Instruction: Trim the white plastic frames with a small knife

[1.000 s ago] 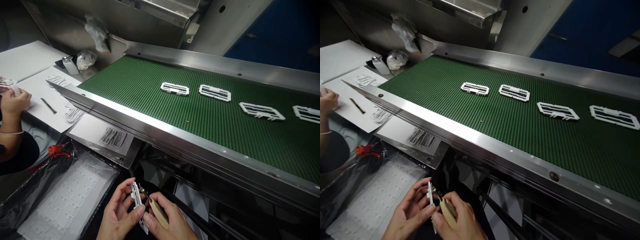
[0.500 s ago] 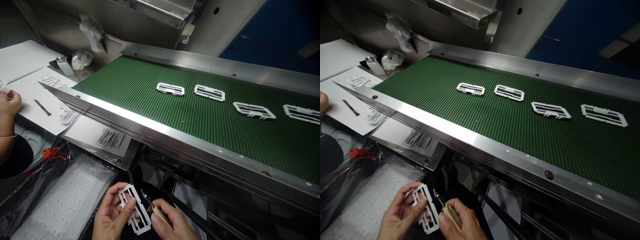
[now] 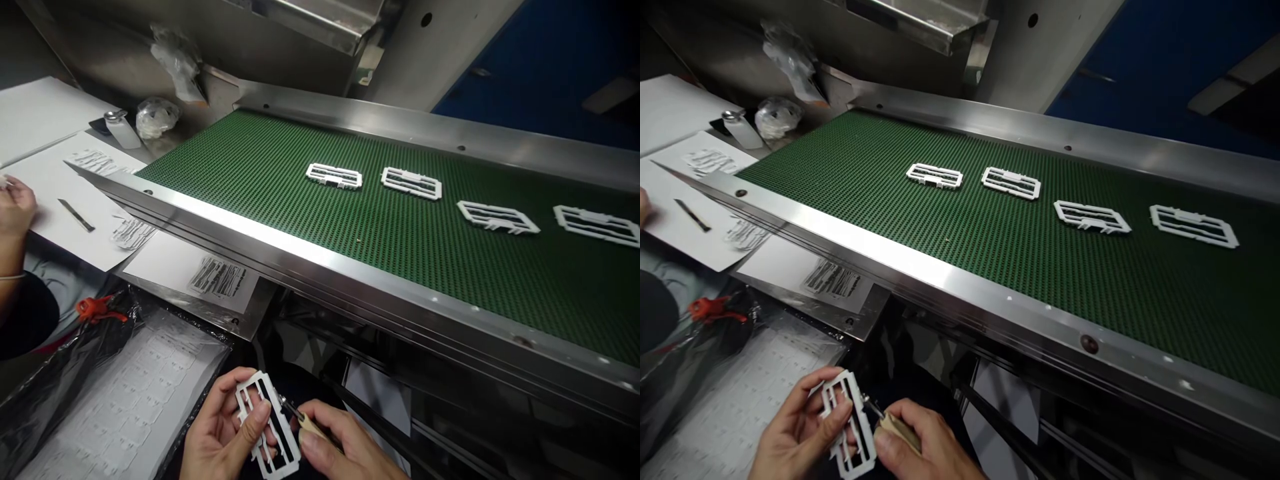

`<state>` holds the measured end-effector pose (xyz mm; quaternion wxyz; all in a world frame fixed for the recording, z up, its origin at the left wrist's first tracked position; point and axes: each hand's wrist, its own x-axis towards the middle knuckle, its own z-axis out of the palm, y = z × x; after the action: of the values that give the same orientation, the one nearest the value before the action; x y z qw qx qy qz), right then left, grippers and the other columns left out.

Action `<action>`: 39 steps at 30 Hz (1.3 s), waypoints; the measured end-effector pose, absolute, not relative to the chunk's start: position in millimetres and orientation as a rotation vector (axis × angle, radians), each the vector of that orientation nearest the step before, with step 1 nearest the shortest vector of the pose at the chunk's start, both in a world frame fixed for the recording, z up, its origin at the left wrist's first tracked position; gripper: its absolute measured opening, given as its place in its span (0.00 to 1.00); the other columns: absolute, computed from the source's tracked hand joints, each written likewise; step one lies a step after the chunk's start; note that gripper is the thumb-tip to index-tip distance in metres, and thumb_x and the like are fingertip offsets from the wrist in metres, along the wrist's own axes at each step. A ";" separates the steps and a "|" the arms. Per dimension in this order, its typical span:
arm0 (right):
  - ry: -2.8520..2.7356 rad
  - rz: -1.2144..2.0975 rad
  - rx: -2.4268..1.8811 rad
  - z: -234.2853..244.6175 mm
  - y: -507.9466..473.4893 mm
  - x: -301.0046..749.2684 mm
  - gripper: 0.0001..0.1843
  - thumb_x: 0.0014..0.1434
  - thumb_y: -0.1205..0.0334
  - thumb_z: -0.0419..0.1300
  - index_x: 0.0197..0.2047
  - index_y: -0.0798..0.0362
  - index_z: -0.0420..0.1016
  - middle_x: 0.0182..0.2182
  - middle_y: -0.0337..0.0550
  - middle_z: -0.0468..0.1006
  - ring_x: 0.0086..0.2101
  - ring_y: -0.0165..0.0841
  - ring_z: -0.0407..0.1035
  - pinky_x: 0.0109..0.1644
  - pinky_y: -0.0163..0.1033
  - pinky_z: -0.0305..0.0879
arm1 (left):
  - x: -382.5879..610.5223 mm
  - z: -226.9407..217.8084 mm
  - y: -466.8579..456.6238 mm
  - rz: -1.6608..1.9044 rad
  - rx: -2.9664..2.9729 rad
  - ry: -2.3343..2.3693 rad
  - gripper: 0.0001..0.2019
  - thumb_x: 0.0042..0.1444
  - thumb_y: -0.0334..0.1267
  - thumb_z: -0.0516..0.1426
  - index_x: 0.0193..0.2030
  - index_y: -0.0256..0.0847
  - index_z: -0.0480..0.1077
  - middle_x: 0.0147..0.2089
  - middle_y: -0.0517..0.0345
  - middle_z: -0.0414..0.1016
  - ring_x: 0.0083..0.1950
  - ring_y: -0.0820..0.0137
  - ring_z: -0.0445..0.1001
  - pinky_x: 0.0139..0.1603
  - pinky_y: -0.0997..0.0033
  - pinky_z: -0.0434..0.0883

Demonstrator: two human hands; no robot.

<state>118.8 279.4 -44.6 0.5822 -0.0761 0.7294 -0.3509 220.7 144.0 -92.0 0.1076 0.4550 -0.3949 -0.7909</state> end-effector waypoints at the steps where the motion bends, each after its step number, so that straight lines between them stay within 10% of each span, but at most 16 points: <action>1: 1.702 -0.819 -0.186 -43.4 278.5 118.4 0.21 0.59 0.39 0.52 0.42 0.45 0.74 0.40 0.39 0.77 0.43 0.40 0.67 0.45 0.40 0.60 | 220.6 -91.5 144.2 -2.326 1.340 -1.159 0.25 0.38 0.41 0.72 0.42 0.42 0.69 0.24 0.64 0.75 0.18 0.71 0.72 0.17 0.75 0.73; 24: 1.377 -1.163 -0.055 -83.3 284.7 131.3 0.31 0.58 0.31 0.51 0.34 0.55 0.66 0.20 0.30 0.54 0.19 0.22 0.45 0.21 0.30 0.43 | 222.4 -93.7 146.4 -2.343 1.334 -1.132 0.26 0.40 0.42 0.71 0.44 0.44 0.66 0.24 0.66 0.75 0.19 0.72 0.72 0.18 0.76 0.72; 32: 1.060 -1.376 0.008 -86.5 268.2 134.8 0.29 0.56 0.37 0.59 0.40 0.58 0.69 0.25 0.41 0.71 0.22 0.24 0.65 0.26 0.27 0.59 | 217.8 -96.0 149.3 -2.356 1.257 -1.016 0.24 0.41 0.42 0.71 0.44 0.49 0.67 0.25 0.67 0.75 0.20 0.75 0.70 0.17 0.83 0.68; 39: 1.225 -1.379 -0.062 -84.0 260.8 135.8 0.27 0.53 0.38 0.62 0.34 0.57 0.67 0.25 0.40 0.70 0.23 0.24 0.62 0.27 0.29 0.56 | 220.0 -101.9 147.5 -2.271 1.176 -1.028 0.19 0.42 0.45 0.70 0.42 0.50 0.73 0.34 0.62 0.80 0.34 0.69 0.78 0.34 0.78 0.76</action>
<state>135.8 260.8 -84.0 0.6036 -0.0267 0.5293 -0.5956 220.0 147.5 -101.9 0.1914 0.4187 -0.3660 -0.8087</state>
